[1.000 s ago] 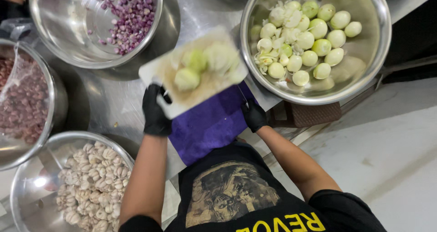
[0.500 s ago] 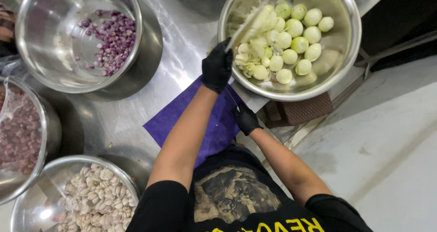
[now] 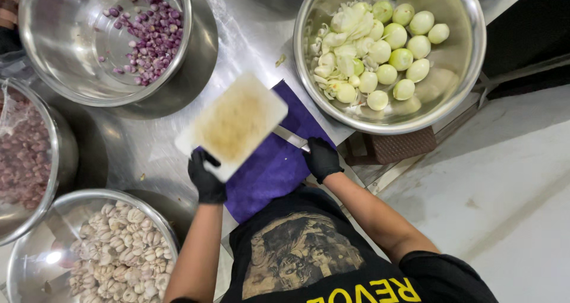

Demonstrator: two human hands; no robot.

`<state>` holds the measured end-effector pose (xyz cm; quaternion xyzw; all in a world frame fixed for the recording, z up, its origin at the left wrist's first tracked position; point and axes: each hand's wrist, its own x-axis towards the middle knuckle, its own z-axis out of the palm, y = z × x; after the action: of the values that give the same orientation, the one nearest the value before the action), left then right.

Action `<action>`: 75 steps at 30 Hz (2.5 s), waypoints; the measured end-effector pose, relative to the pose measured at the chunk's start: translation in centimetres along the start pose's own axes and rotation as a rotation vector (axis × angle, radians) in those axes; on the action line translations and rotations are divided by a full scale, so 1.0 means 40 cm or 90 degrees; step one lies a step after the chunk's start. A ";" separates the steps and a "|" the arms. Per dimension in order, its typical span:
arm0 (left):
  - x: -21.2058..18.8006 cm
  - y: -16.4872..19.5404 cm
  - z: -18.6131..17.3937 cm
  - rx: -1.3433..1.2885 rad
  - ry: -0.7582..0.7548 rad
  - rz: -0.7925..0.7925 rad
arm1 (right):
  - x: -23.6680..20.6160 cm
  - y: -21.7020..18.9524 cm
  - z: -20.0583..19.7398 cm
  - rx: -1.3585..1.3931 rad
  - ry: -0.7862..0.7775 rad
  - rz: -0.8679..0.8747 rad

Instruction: The person slices peeled shallots on a small white cutting board set on a purple cloth, using a knife to cut each shallot into slices. They transfer the cut slices into a large metal bowl of sliced shallots and take new whole peeled shallots from an adjacent bowl to continue slicing.

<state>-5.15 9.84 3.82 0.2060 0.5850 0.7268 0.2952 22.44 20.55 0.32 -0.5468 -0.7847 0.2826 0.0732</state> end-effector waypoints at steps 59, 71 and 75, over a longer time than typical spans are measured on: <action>-0.117 -0.122 -0.133 0.681 -0.090 -0.255 | 0.363 0.235 -0.364 -0.339 -0.354 0.290; -0.147 -0.147 -0.025 0.278 -0.365 -0.224 | 0.064 -0.025 -0.226 0.222 -0.089 -0.016; -0.146 -0.200 0.080 -0.131 -0.360 -0.655 | 0.000 -0.105 -0.065 0.232 -0.235 -0.134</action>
<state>2.77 9.39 -2.95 0.0520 0.4346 0.4605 0.7723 20.12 20.48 4.67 -0.3796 -0.7735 0.5046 0.0553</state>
